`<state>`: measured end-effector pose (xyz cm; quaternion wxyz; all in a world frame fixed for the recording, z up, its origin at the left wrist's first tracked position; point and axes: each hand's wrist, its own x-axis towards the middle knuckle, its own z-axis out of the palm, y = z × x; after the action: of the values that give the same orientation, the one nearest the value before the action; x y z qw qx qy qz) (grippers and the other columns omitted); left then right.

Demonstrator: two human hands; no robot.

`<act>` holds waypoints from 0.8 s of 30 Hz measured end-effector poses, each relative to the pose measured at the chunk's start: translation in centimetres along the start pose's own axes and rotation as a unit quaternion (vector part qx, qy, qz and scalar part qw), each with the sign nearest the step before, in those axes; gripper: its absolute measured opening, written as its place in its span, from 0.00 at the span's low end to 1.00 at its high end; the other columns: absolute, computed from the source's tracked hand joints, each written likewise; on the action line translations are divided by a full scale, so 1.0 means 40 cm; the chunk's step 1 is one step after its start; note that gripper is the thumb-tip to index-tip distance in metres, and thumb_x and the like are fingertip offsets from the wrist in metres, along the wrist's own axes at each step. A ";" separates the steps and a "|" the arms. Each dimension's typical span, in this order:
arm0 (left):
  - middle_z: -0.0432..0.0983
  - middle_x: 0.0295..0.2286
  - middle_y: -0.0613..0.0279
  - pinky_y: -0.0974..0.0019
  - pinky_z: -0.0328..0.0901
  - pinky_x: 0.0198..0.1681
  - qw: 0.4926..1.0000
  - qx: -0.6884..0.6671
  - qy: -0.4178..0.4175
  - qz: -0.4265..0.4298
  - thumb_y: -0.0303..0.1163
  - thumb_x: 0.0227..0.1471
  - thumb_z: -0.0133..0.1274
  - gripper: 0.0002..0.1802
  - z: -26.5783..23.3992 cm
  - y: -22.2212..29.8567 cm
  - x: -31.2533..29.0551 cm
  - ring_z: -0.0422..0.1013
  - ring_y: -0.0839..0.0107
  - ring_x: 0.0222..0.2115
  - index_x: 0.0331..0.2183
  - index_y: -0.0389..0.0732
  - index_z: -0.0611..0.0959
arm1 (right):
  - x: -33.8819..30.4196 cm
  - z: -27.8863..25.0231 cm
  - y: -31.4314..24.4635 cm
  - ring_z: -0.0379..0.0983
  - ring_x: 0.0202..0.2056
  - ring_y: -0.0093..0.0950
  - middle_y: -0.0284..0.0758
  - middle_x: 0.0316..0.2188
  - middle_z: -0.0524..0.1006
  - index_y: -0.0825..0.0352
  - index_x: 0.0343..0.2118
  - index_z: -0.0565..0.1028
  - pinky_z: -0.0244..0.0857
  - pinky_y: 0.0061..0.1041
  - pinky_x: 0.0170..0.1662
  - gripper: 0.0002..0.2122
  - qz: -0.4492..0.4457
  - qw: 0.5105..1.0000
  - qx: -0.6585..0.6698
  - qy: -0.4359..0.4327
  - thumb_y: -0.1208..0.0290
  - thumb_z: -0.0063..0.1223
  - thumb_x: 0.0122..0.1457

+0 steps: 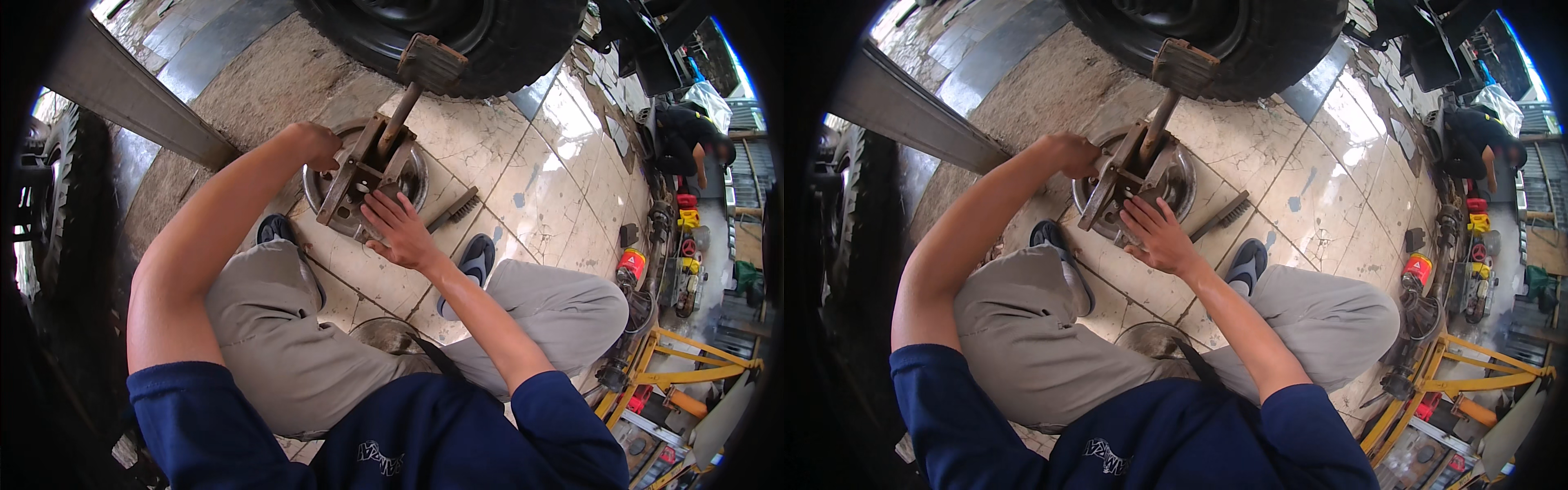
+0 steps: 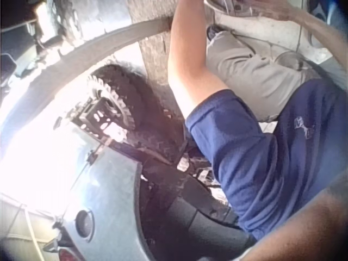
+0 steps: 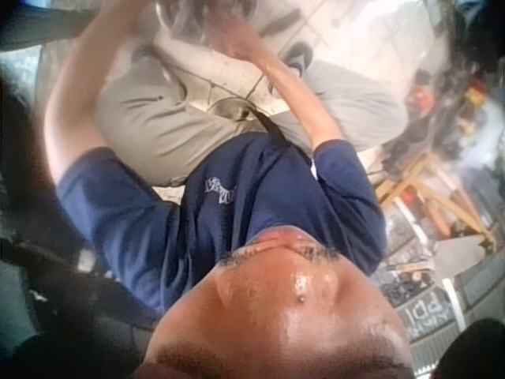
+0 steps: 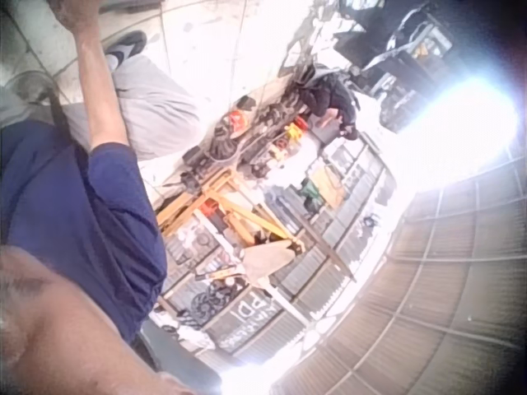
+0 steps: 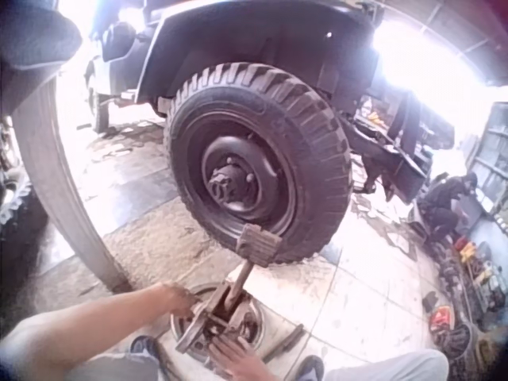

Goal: The person sits on the floor and uses a wire brush to scrub a metal vehicle part, likely a brake assembly, resting on a wheel rim. They repeatedly scrub different areas of the part, turning it over to access different sides.

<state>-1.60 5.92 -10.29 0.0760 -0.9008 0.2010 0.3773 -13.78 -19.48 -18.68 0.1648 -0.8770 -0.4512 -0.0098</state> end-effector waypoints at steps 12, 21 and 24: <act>0.77 0.50 0.57 0.54 0.68 0.53 1.000 -0.007 0.008 0.003 0.53 0.55 0.52 0.28 0.008 0.000 -0.003 0.72 0.55 0.52 0.52 0.47 0.80 | -0.020 -0.009 0.022 0.47 0.70 0.31 0.33 0.69 0.54 0.60 0.66 0.57 0.40 0.45 0.70 0.35 -0.138 0.987 -0.015 -0.077 0.48 0.52 0.60; 0.76 0.51 0.57 0.55 0.67 0.55 1.000 -0.001 0.002 0.001 0.55 0.56 0.50 0.31 0.009 0.004 -0.016 0.71 0.57 0.53 0.55 0.48 0.78 | -0.027 -0.001 0.018 0.48 0.70 0.29 0.29 0.69 0.54 0.57 0.67 0.56 0.41 0.43 0.70 0.41 -0.193 0.977 -0.041 -0.082 0.57 0.62 0.51; 0.77 0.51 0.57 0.55 0.67 0.55 1.000 -0.013 0.015 -0.019 0.59 0.57 0.47 0.32 0.010 0.013 -0.022 0.72 0.56 0.53 0.53 0.47 0.79 | -0.022 -0.007 0.031 0.48 0.70 0.29 0.30 0.69 0.54 0.58 0.67 0.57 0.41 0.43 0.70 0.43 -0.158 0.984 -0.022 -0.079 0.59 0.65 0.46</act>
<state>-2.63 5.84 -9.92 0.0680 -0.9109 0.1800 0.3651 -13.28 -20.90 -18.92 0.1059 -0.7959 -0.5956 0.0235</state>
